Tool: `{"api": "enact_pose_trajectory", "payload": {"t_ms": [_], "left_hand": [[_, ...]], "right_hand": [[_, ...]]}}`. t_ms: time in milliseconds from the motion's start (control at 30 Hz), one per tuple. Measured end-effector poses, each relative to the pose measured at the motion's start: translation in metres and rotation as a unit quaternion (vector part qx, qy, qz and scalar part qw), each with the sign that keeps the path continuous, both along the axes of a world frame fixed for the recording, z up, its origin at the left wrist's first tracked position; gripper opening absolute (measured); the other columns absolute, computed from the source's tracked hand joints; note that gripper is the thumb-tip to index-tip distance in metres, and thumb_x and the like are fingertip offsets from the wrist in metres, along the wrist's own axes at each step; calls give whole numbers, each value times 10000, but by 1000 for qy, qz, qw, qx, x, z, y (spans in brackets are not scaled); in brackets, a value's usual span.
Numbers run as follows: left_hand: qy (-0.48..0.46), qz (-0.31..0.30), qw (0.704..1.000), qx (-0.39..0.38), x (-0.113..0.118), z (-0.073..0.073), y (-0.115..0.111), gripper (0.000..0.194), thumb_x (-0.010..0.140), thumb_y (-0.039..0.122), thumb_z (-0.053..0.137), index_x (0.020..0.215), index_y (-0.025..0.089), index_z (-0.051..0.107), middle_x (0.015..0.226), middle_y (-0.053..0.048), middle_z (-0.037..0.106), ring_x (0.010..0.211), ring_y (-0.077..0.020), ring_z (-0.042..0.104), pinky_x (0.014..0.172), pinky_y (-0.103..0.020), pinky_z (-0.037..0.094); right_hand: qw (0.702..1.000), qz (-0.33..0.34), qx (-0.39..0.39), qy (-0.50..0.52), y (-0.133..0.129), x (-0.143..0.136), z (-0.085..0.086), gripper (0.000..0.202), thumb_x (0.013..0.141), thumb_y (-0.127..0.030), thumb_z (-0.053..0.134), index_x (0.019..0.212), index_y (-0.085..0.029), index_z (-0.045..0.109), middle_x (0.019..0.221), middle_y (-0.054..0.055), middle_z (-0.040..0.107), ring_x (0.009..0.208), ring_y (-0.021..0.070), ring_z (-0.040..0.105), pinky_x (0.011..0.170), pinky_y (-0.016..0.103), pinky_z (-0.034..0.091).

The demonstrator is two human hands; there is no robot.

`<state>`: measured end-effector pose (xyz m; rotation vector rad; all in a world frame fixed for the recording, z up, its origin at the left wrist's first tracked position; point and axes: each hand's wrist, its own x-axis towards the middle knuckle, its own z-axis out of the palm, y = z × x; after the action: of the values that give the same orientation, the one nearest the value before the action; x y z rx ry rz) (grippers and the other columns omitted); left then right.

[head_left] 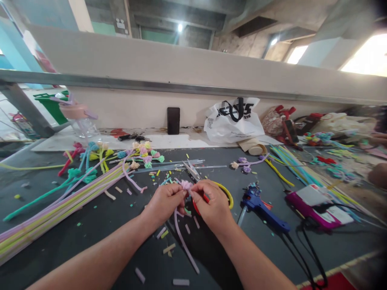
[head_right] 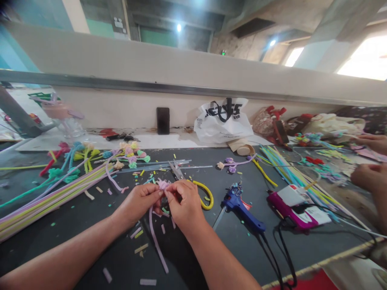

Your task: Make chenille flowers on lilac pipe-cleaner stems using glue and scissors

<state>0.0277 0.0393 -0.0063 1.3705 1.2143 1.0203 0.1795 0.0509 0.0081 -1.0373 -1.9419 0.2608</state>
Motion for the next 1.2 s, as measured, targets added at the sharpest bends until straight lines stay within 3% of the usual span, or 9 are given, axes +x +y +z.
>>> {"api": "enact_pose_trajectory", "payload": {"t_ms": [100,267,633,900,1200], "left_hand": [[-1,-4,1000,3,1,4,-2,287,781,325,481,544,162,493,466,26,529,458,-119,553,515,-228,428],[2,-2,1000,-2,3,6,-3,291,782,324,476,542,161,495,461,26,527,451,-115,547,514,-227,430],[9,-13,1000,21,3,-4,-2,266,787,317,468,570,166,495,497,34,534,473,-113,571,514,-220,462],[30,2,999,25,5,6,-7,280,776,297,465,528,167,489,465,35,525,463,-111,559,511,-221,458],[32,3,999,34,4,7,-7,262,760,263,458,518,171,495,470,38,537,468,-112,573,506,-210,445]], "right_hand": [[999,-4,-37,29,2,0,0,75,721,-150,589,659,-189,575,635,-3,587,608,137,548,600,254,421],[999,-36,-26,18,4,3,-1,51,715,-143,583,696,-190,585,662,3,591,614,143,547,618,267,414],[999,6,12,-50,7,5,-1,62,742,-147,594,716,-203,587,752,28,597,753,171,558,661,271,403],[997,-31,45,-57,5,4,-3,88,738,-138,601,686,-209,595,747,12,616,760,170,575,741,318,376],[998,12,46,-48,2,3,0,102,719,-109,603,667,-191,573,695,0,616,722,161,568,756,328,355]]}}
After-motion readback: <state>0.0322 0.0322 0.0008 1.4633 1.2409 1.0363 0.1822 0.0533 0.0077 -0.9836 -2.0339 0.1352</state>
